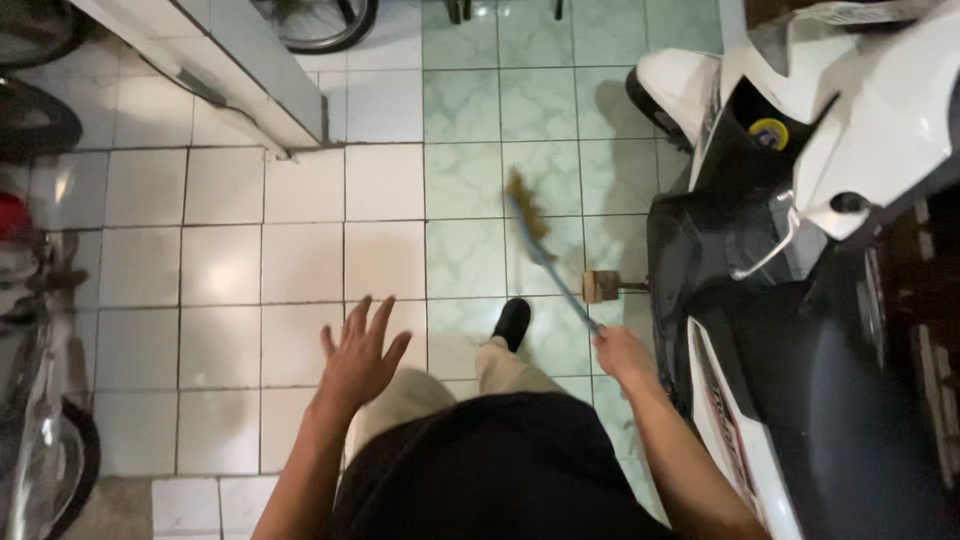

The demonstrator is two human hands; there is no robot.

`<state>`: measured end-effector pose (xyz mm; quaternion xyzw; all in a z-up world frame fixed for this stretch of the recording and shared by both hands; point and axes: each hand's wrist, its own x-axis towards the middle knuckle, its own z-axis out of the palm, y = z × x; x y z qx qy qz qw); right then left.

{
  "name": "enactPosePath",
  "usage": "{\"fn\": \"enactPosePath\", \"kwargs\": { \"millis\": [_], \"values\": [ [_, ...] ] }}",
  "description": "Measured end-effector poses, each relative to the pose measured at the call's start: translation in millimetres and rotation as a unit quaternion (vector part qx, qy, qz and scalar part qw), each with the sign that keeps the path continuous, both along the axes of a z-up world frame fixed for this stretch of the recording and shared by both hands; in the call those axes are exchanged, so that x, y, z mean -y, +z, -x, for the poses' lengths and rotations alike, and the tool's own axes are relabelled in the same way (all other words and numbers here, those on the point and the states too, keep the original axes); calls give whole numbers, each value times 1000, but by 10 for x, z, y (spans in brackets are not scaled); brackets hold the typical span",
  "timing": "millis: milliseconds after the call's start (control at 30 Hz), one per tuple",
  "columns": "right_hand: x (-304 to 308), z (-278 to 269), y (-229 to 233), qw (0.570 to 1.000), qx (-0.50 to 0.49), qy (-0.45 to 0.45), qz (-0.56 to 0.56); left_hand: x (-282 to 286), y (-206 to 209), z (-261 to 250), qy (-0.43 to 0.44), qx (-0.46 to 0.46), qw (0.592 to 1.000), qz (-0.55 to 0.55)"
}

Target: The person sweeps a tiled floor with a broom, moving around a cluttered area containing a motorcycle, a bicycle, and a red stool. The person repeatedly sweeps the same sections of the floor in a back-and-forth motion.

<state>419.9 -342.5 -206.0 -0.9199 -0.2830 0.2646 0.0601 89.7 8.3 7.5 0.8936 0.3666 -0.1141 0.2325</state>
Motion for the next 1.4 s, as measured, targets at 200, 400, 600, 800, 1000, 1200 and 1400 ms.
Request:
{"fn": "enactPosePath", "kwargs": {
  "millis": [200,400,600,800,1000,1200,1400],
  "values": [
    [-1343,-214,298,992,-95,88,4,-199,313,-831,-24,41,999,-6],
    [-1934,-658,1293,975,-204,-80,24,-877,369,-1452,-40,84,995,-26],
    [-1822,-1590,1489,991,-81,-102,-4,-1657,225,-2159,-82,128,988,-13],
    [-1731,-2300,1495,982,40,-139,122,-2567,266,-2824,-99,135,986,18],
    [-2098,-2706,778,947,14,64,315,-3304,234,-2939,-96,85,992,3],
    [-3001,-2507,559,988,-112,-14,109,-3586,108,-2872,-21,39,999,15],
    [-4475,-2753,1006,952,-282,-119,5,-3485,159,-3234,15,29,999,9]
  ]
}}
